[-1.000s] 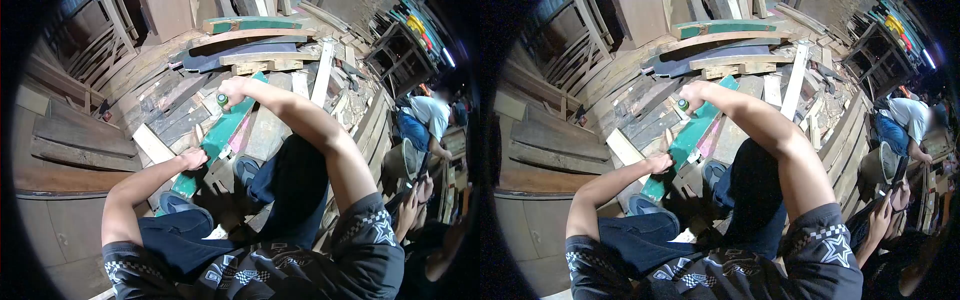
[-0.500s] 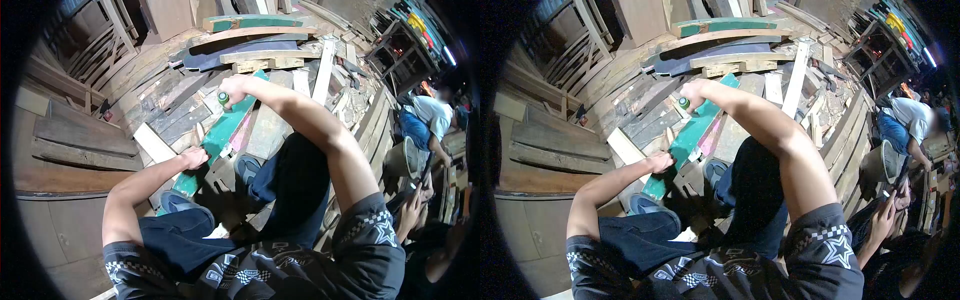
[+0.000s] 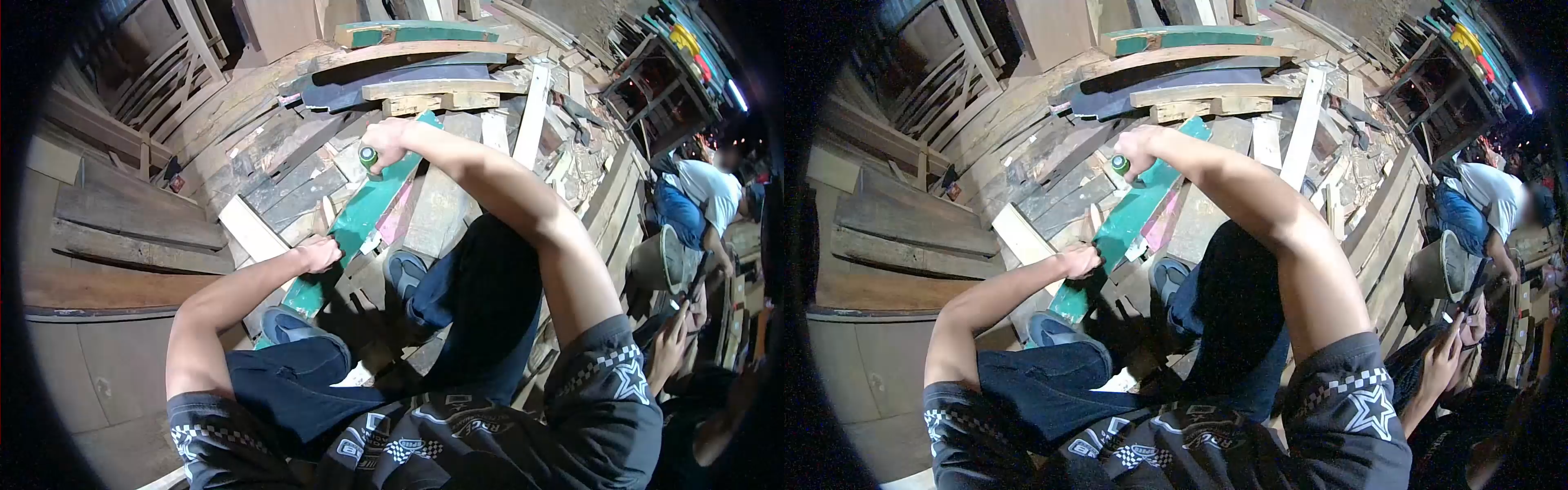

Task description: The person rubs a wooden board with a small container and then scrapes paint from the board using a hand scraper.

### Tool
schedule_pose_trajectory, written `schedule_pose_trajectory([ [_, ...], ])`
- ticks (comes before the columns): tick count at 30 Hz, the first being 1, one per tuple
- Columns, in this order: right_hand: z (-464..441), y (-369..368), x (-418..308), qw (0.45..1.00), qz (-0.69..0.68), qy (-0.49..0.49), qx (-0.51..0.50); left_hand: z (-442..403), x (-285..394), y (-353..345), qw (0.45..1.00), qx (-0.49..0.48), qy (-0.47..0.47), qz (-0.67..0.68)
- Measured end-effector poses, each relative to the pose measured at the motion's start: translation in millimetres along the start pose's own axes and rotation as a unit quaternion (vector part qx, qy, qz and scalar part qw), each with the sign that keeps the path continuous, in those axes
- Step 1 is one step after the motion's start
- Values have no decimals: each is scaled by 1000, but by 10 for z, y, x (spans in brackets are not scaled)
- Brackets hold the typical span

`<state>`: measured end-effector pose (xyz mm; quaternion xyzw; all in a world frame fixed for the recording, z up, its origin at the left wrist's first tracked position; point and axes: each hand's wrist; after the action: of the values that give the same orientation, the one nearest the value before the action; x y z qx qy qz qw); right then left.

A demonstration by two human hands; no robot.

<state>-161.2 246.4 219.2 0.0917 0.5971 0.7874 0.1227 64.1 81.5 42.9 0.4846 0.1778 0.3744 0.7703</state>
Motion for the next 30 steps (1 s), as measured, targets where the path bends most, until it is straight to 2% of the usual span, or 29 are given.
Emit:
schedule_pose_trajectory([
  [5, -3, 19, 7, 1000, -18, -10, -23, -29, -21, -20, 1000, 3, 1, 25],
  [7, 35, 89, -48, 999, -12, -22, -42, -10, -44, -32, 999, 38, -28, 15],
  [8, 61, 124, -76, 998, 9, -49, -47, -3, -37, -38, 999, 41, -16, 21],
  [10, 66, 137, -57, 998, -19, -24, -46, 27, 18, 60, 998, 47, 7, 30],
  [11, 56, 115, -58, 999, 3, -26, -23, 23, 52, 155, 999, -23, 30, 27],
  [12, 32, 113, -47, 999, -8, -20, -44, 14, 61, 187, 999, -10, 31, 21],
  [14, 74, 107, -36, 999, -6, -32, -21, 45, 59, 166, 999, 15, 29, 9],
  [18, -187, -165, 153, 999, 39, 2, 28, 10, 19, 149, 1000, 12, 19, 22],
  [20, -165, -132, 154, 1000, 14, -8, 12, 41, 103, 324, 1000, -5, 12, 3],
  [21, -174, -167, 174, 999, 29, 3, 44, 35, 102, 289, 1000, 11, 18, 2],
  [22, -181, -171, 182, 999, 18, 6, 49, 50, 184, 442, 999, -21, 43, 11],
  [24, -172, -160, 185, 999, 13, -1, 33, 24, 130, 374, 998, -39, 39, -10],
  [30, -108, -115, 184, 1000, 17, -3, 17, 48, 128, 338, 1000, 12, -1, -13],
])
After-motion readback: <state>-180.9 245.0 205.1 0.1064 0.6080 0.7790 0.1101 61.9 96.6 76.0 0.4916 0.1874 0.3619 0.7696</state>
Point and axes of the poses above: each hand's wrist, its own z-axis away from the middle knuckle, its own y-axis out of the back of the hand, x = y × z, and after that the axes turned 7 degrees about -y, right-handed
